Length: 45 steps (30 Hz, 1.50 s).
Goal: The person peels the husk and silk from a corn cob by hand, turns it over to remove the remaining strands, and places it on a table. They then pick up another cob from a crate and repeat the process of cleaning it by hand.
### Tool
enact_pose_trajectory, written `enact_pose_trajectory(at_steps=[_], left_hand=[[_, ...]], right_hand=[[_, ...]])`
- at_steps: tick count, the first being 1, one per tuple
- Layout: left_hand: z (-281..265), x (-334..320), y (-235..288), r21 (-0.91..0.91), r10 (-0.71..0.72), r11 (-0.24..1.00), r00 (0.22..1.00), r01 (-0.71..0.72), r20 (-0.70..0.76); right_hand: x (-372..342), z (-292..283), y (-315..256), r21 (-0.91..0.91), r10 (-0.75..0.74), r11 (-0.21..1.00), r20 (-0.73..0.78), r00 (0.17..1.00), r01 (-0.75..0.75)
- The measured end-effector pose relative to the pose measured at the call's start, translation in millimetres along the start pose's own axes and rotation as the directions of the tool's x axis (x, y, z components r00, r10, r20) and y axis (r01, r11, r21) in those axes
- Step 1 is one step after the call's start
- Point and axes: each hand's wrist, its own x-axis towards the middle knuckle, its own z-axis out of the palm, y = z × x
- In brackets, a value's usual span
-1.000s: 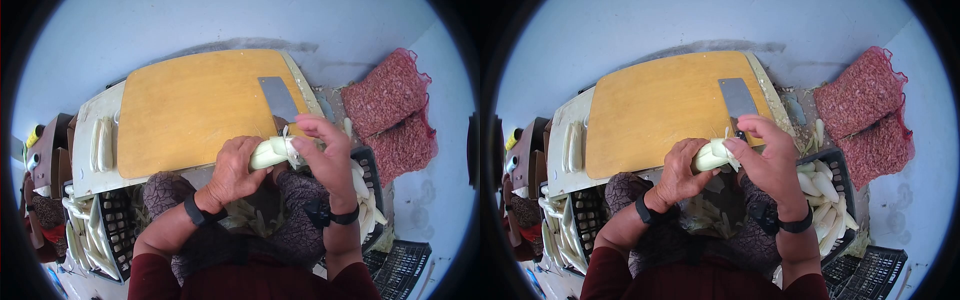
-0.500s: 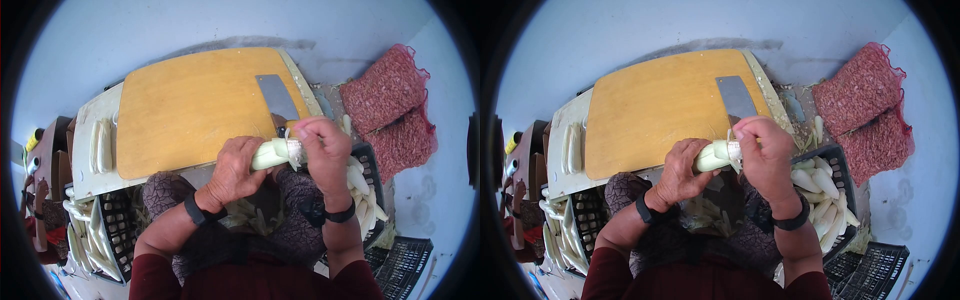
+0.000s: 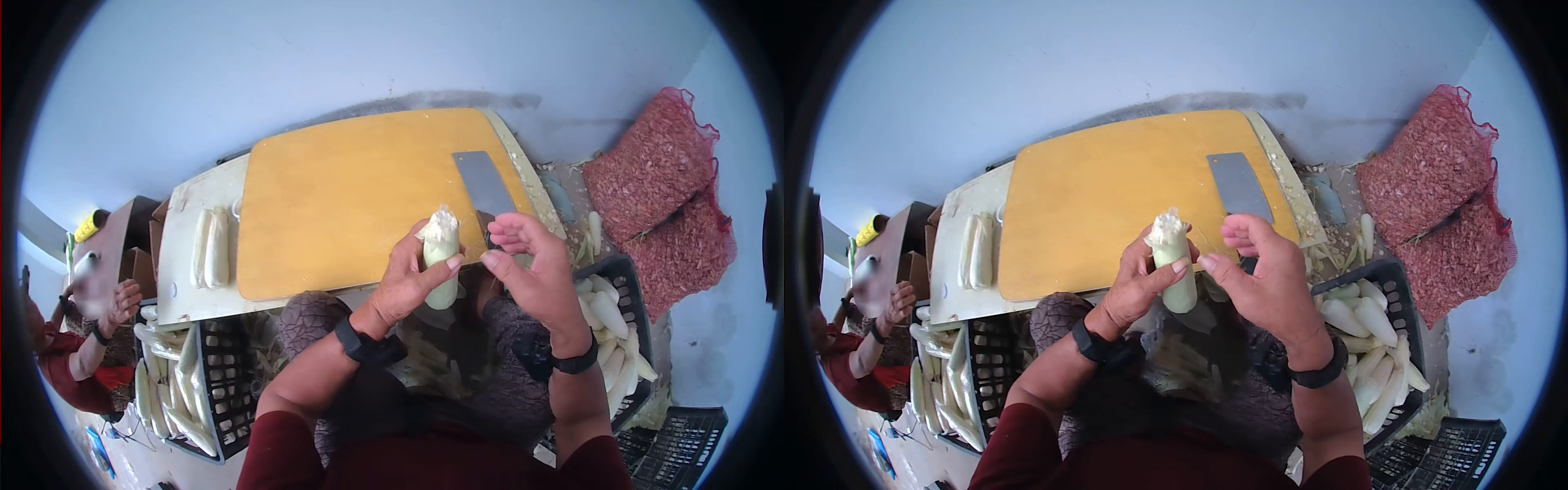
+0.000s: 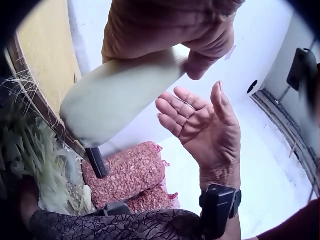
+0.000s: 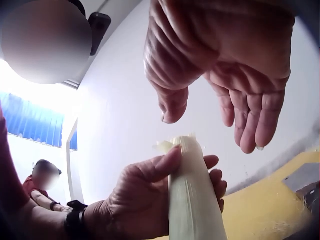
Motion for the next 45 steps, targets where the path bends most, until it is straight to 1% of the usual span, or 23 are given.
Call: enact_pose_trajectory(at_steps=[2,4,6,7,9,10,14,16,17,23,25,27,28,30,34,36,37,38,39,40,41,43,45], left_hand=[[-2,1,-3,0.0,0.029,1.0,1.0,-0.029,0.001],[-3,1,-2,-0.007,0.056,0.998,0.998,-0.056,0.006],[-2,-1,1,-0.106,0.089,0.99,0.996,-0.09,-0.01],[-2,-1,2,-0.097,0.093,0.991,0.996,-0.093,-0.01],[0,-3,5,-0.258,0.081,0.963,0.997,-0.077,0.007],[0,-5,7,-0.251,0.085,0.965,0.996,-0.08,0.007],[3,-11,13,-0.282,0.13,0.951,0.991,-0.125,0.001],[5,-14,17,-0.275,0.162,0.949,0.987,-0.157,-0.003],[6,-15,20,-0.24,0.165,0.958,0.986,-0.159,0.003],[12,-19,38,-0.183,0.239,0.954,0.971,-0.238,-0.016],[13,-18,46,-0.176,0.277,0.945,0.961,-0.277,-0.03],[13,-17,52,-0.016,0.338,0.939,0.928,-0.344,-0.158],[11,-16,57,-0.011,0.336,0.94,0.928,-0.342,-0.16],[3,-14,68,-0.038,0.3,0.947,0.922,-0.318,-0.244],[-27,-16,93,-0.069,0.3,0.94,0.906,-0.334,-0.299],[-43,-19,104,-0.243,0.352,0.88,0.904,-0.408,-0.243],[-44,-22,104,-0.237,0.35,0.882,0.903,-0.407,-0.247],[-40,-26,108,-0.123,0.343,0.906,0.872,-0.406,-0.35],[-37,-30,110,-0.011,0.342,0.922,0.826,-0.387,-0.448],[-36,-33,105,-0.006,0.34,0.923,0.824,-0.385,-0.453],[-36,-37,96,-0.003,0.291,0.948,0.87,-0.318,-0.398],[-41,-46,73,0.009,0.17,0.984,0.933,-0.177,-0.316],[-22,-53,63,0.07,0.081,0.995,0.975,-0.068,-0.208]], right_hand=[[-1,5,3,-0.128,0.053,0.991,0.099,0.994,-0.04],[-4,11,3,-0.133,0.098,0.988,0.108,0.989,-0.083],[-6,16,-2,-0.188,0.2,0.969,0.236,0.951,-0.157],[-7,19,-1,-0.153,0.237,0.967,0.27,0.933,-0.201],[-9,26,5,-0.096,0.23,0.973,0.31,0.922,-0.21],[-10,29,7,-0.049,0.226,0.973,0.351,0.909,-0.224],[-12,39,6,-0.003,0.14,0.989,0.328,0.934,-0.147],[-10,39,3,0.1,0.085,0.985,0.437,0.895,-0.142],[-10,41,1,0.106,0.078,0.985,0.435,0.897,-0.137],[-17,42,-7,0.042,0.126,0.986,0.465,0.876,-0.164],[-20,44,-6,-0.061,0.147,0.989,0.48,0.865,-0.134],[-20,44,-9,-0.091,0.151,0.988,0.505,0.85,-0.121],[-21,45,-10,-0.126,0.164,0.985,0.53,0.832,-0.114],[-21,46,-13,-0.145,0.153,0.986,0.546,0.824,-0.087],[-25,46,-11,-0.144,0.092,0.989,0.573,0.815,-0.011],[-26,46,-8,-0.11,0.114,0.992,0.57,0.813,-0.062],[-25,46,-8,-0.084,0.134,0.991,0.564,0.815,-0.104],[-24,46,-7,-0.078,0.13,0.992,0.567,0.814,-0.103],[-24,46,-7,0.013,0.08,0.994,0.553,0.829,-0.105],[-23,45,-6,0.104,0.034,0.989,0.536,0.844,-0.106],[-23,43,-8,0.108,0.033,0.988,0.542,0.84,-0.109],[-20,40,-16,0.26,0.101,0.922,0.556,0.825,-0.288],[-18,38,-18,0.231,0.103,0.932,0.569,0.816,-0.279]])
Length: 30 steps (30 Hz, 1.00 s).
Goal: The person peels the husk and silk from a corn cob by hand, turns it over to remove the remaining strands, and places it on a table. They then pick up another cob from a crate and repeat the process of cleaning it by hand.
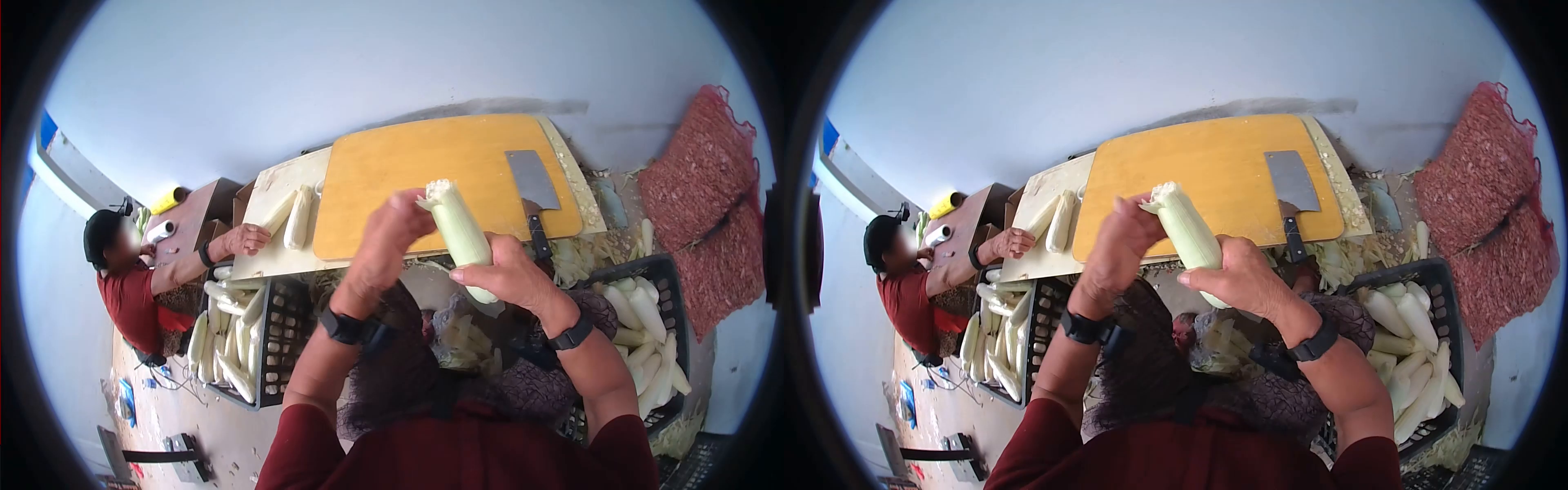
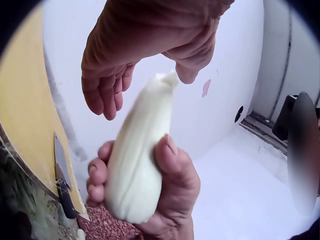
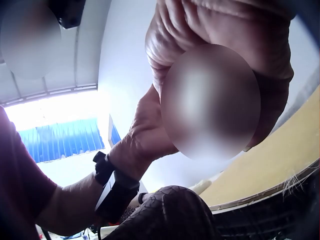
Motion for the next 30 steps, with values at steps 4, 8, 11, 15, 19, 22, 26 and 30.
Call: enact_pose_trajectory(at_steps=[4,8,11,15,19,22,26,30], left_hand=[[40,1,5,-0.015,0.015,1.0,1.0,-0.015,-0.011],[42,14,6,-0.031,0.034,0.999,0.983,-0.041,-0.179],[48,18,16,-0.058,-0.02,0.998,0.957,0.003,-0.291],[43,19,24,-0.011,-0.016,1.0,0.957,0.013,-0.291],[29,24,35,0.002,0.081,0.996,0.938,-0.086,-0.337],[25,24,51,-0.118,0.082,0.984,0.925,-0.135,-0.371],[34,19,58,-0.023,0.048,0.998,0.916,-0.063,-0.399],[23,23,40,-0.044,-0.096,0.995,0.963,0.088,-0.252]], right_hand=[[0,3,5,-0.105,-0.02,0.994,0.012,1.0,0.021],[-3,7,-8,-0.173,0.086,0.982,0.059,0.995,-0.074],[-2,9,-10,-0.196,0.09,0.977,0.038,0.995,-0.081],[-4,8,-11,-0.156,0.056,0.986,0.009,0.998,-0.054],[-4,1,-11,-0.039,0.018,0.999,0.058,0.998,-0.015],[-2,-3,-9,0.013,-0.039,0.999,0.034,0.999,0.039],[-4,-5,-17,0.063,0.003,0.998,0.008,1.0,-0.004],[-4,0,-14,0.078,0.036,0.996,-0.033,0.999,-0.033]])
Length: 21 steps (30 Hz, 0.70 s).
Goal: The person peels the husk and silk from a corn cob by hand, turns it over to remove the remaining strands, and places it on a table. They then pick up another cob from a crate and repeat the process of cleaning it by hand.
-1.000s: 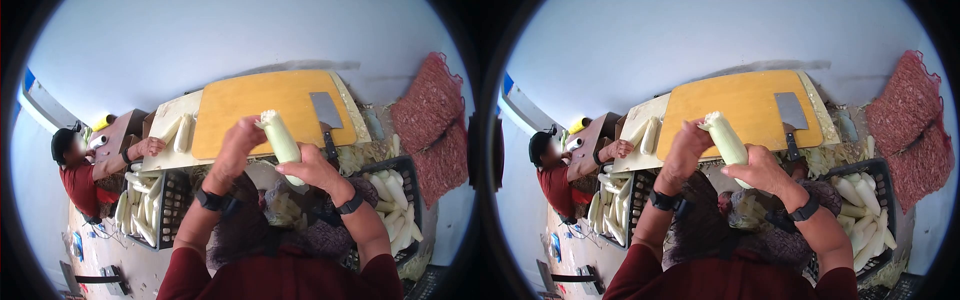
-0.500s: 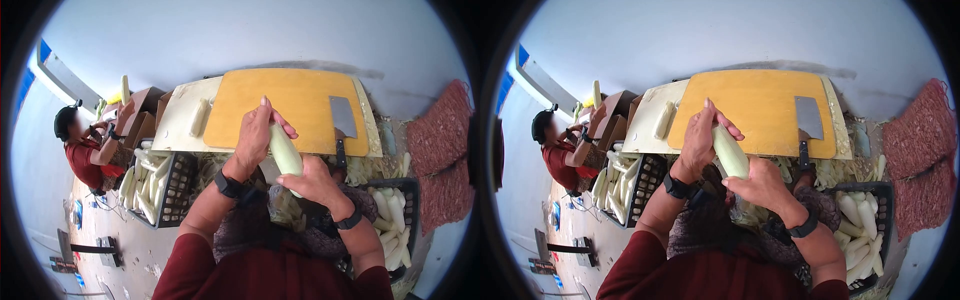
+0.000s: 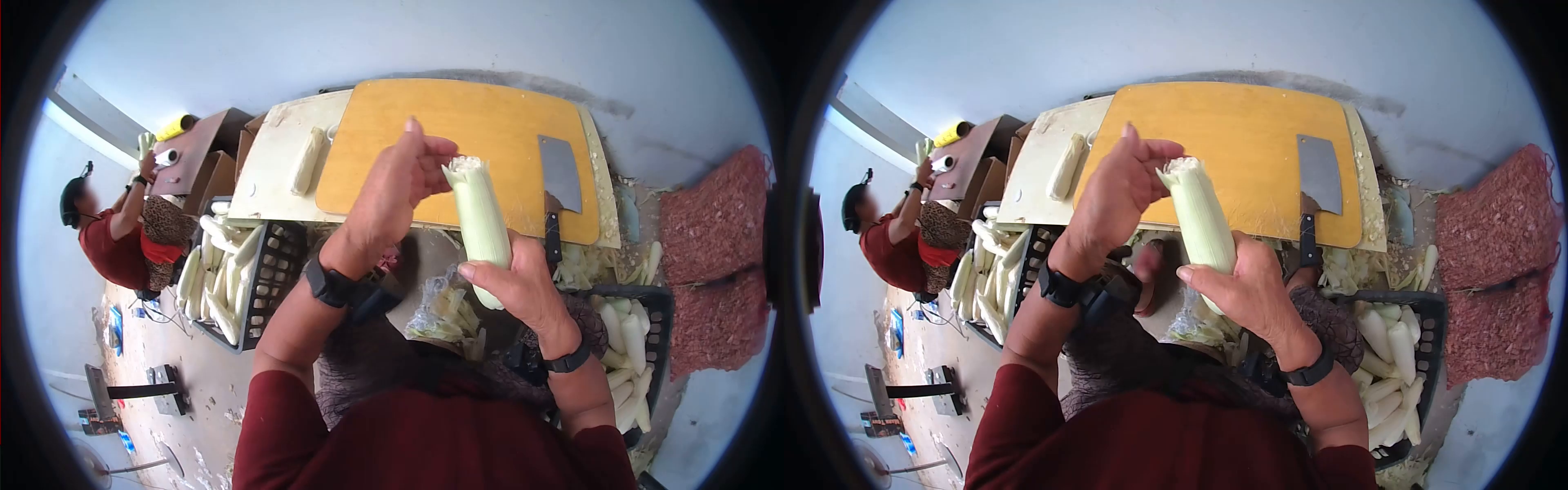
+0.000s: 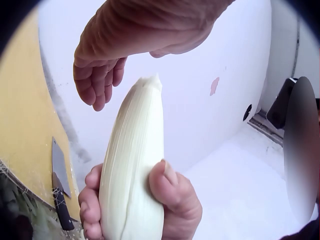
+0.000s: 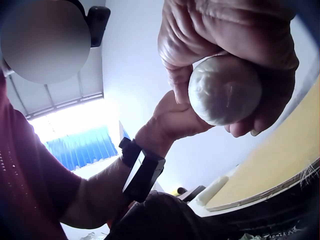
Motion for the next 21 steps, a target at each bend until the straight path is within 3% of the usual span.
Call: enact_pose_trajectory(at_steps=[2,5,7,9,11,13,15,17,21], left_hand=[[-3,9,-9,0.029,-0.083,0.996,0.989,0.08,0.121],[3,13,-14,0.125,-0.088,0.99,0.974,0.063,0.208],[1,15,-20,0.094,-0.097,0.993,0.959,0.074,0.267],[-4,18,-31,-0.244,-0.042,0.958,0.92,0.148,0.391],[-2,13,-36,-0.229,-0.032,0.964,0.916,0.134,0.4],[0,8,-35,-0.098,-0.076,0.989,0.939,0.115,0.335],[-1,7,-36,-0.105,-0.071,0.988,0.939,0.112,0.336],[0,7,-41,-0.093,0.072,0.995,0.915,-0.038,0.396],[4,1,-38,-0.168,0.074,0.986,0.932,-0.015,0.355]], right_hand=[[5,0,0,0.051,0.045,0.998,-0.031,0.998,-0.044],[14,-2,8,-0.027,0.042,0.999,-0.087,0.995,-0.044],[16,0,7,-0.021,0.079,0.996,-0.117,0.99,-0.082],[18,0,16,0.004,0.118,0.993,-0.136,0.984,-0.118],[18,1,16,-0.008,0.146,0.989,-0.126,0.981,-0.148],[19,1,17,-0.085,0.159,0.982,-0.117,0.98,-0.169],[19,3,11,-0.062,0.163,0.984,-0.071,0.984,-0.168],[18,4,10,-0.04,0.167,0.985,-0.031,0.985,-0.168],[13,5,11,0.011,0.053,0.999,0.029,0.998,-0.053]])
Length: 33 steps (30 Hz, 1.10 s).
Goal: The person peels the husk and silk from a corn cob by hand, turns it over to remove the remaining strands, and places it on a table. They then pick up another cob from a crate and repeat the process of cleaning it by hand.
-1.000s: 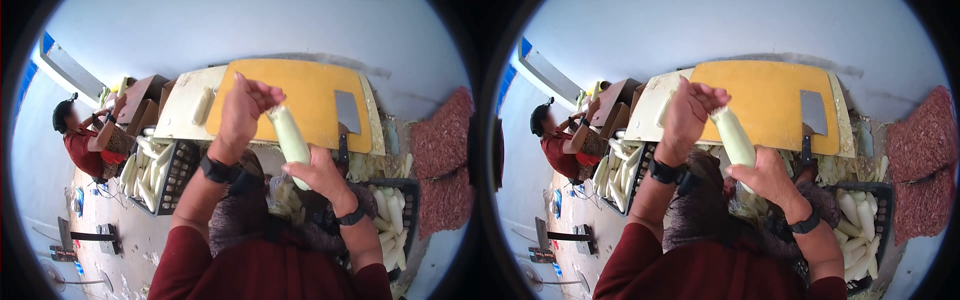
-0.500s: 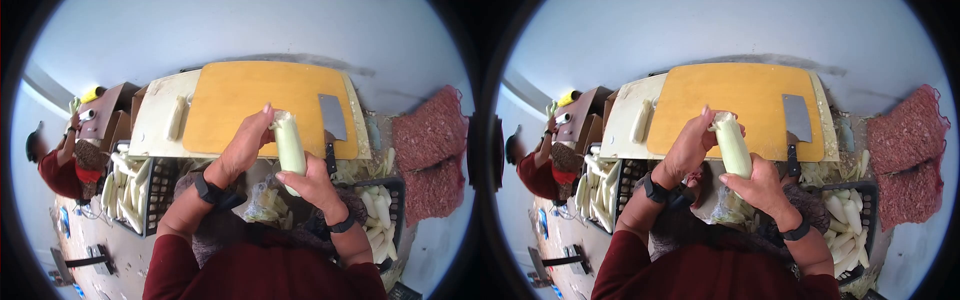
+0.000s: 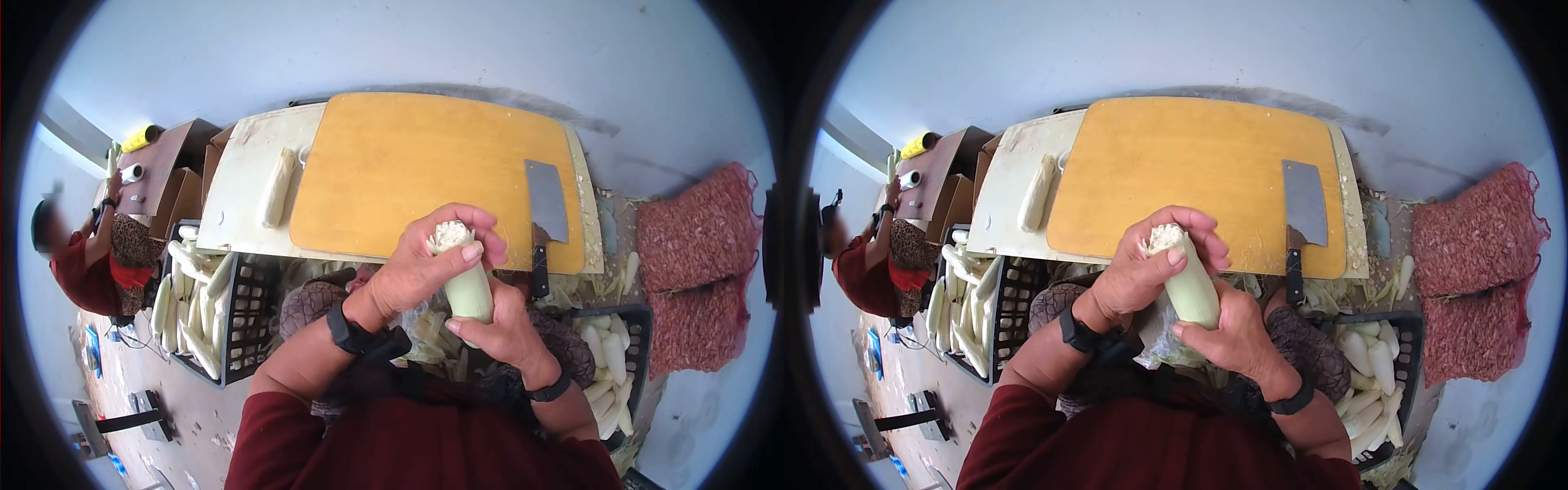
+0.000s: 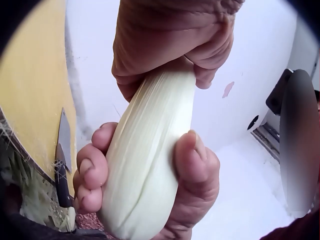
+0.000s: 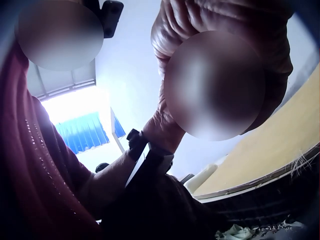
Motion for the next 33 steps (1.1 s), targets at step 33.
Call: enact_pose_trajectory(at_steps=[33], left_hand=[[9,-5,-2,0.067,-0.085,0.994,0.993,0.091,-0.088]], right_hand=[[-3,-3,0,0.15,0.15,0.975,0.115,0.982,-0.166]])
